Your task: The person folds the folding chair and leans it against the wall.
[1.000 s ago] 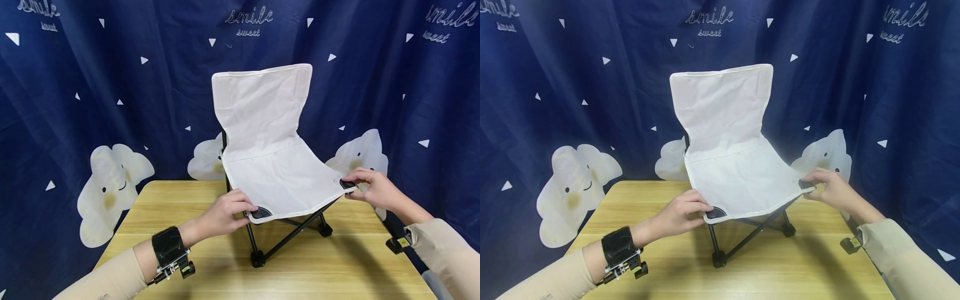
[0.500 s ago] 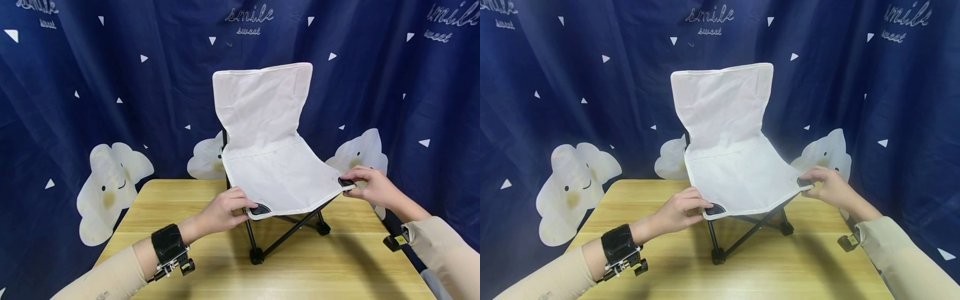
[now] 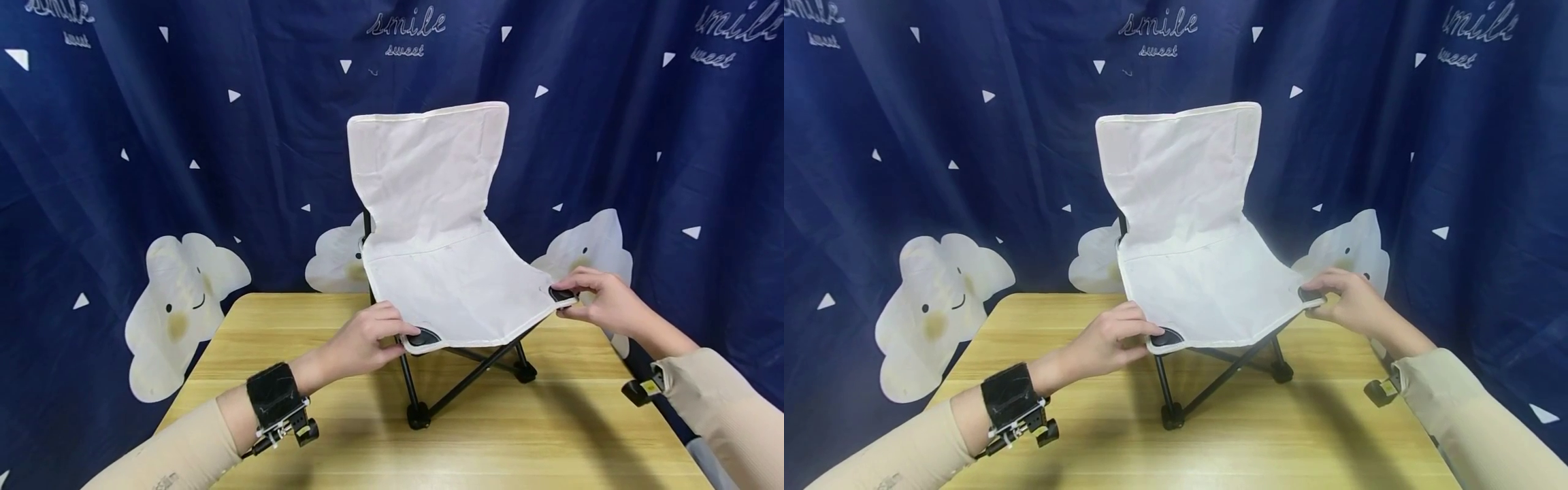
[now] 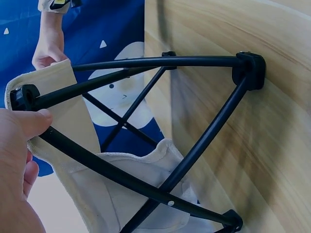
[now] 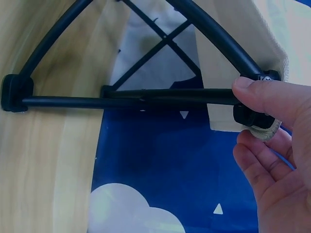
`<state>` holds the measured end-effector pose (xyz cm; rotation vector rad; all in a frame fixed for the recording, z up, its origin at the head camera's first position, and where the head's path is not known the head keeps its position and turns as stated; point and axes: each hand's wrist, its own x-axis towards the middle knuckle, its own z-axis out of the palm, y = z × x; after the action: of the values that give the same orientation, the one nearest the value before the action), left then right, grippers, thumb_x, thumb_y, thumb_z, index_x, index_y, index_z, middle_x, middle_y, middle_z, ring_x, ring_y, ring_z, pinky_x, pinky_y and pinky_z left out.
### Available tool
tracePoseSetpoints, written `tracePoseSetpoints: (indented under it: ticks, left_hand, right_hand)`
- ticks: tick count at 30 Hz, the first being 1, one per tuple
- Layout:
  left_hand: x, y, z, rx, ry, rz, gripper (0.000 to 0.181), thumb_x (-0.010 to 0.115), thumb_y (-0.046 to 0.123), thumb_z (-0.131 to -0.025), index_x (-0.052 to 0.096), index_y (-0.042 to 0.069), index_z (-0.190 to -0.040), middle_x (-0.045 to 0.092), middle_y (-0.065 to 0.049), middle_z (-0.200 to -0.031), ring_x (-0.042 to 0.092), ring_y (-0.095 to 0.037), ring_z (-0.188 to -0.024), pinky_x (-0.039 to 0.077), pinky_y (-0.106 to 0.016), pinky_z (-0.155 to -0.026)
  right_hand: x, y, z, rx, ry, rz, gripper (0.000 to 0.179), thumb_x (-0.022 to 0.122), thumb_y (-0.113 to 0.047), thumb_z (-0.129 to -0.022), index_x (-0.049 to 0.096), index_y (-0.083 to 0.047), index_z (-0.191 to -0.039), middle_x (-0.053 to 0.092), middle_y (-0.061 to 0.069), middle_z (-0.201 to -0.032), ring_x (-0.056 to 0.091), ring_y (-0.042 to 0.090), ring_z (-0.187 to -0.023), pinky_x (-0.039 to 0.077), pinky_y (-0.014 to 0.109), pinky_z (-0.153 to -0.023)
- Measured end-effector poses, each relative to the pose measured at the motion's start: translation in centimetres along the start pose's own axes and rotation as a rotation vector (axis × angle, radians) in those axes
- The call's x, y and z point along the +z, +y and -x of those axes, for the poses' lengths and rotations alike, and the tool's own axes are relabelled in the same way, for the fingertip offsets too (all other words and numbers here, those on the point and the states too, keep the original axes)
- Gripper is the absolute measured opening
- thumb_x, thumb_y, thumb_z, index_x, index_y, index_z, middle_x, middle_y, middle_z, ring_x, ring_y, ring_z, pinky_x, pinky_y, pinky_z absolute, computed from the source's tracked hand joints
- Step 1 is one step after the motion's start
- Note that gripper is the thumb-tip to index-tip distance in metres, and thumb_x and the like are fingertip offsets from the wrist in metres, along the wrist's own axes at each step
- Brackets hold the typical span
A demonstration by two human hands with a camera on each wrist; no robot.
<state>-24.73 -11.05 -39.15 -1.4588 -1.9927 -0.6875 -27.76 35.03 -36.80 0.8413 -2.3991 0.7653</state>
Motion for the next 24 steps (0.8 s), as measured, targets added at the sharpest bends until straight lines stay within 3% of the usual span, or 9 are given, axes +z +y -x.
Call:
tracePoseSetpoints:
  ticks: [12, 24]
  left_hand:
    - [-0.32, -0.52, -0.02, -0.029, 0.022, 0.019, 0.037, 0.092, -0.005, -0.075, 0.083, 0.009, -0.108, 0.074, 0.001, -0.091, 0.066, -0.016, -0.089, 0.058, -0.026, -0.081]
    - [0.35, -0.83, 0.64, 0.026, 0.119, 0.043, 0.038, 0.095, 0.003, -0.073, 0.082, 0.007, -0.109, 0.074, 0.000, -0.096, 0.066, -0.016, -0.091, 0.058, -0.028, -0.080]
  right_hand:
    - [0.21, -0.62, -0.37, 0.018, 0.019, 0.010, 0.047, 0.100, 0.008, -0.060, 0.085, -0.005, -0.103, 0.074, 0.004, -0.095, 0.057, -0.006, -0.085, 0.045, 0.005, -0.074]
    - [0.29, -0.71, -0.52, 0.008, 0.026, 0.004, 0.045, 0.099, 0.008, -0.060, 0.085, -0.004, -0.101, 0.076, 0.005, -0.095, 0.058, -0.006, -0.083, 0.045, 0.008, -0.069]
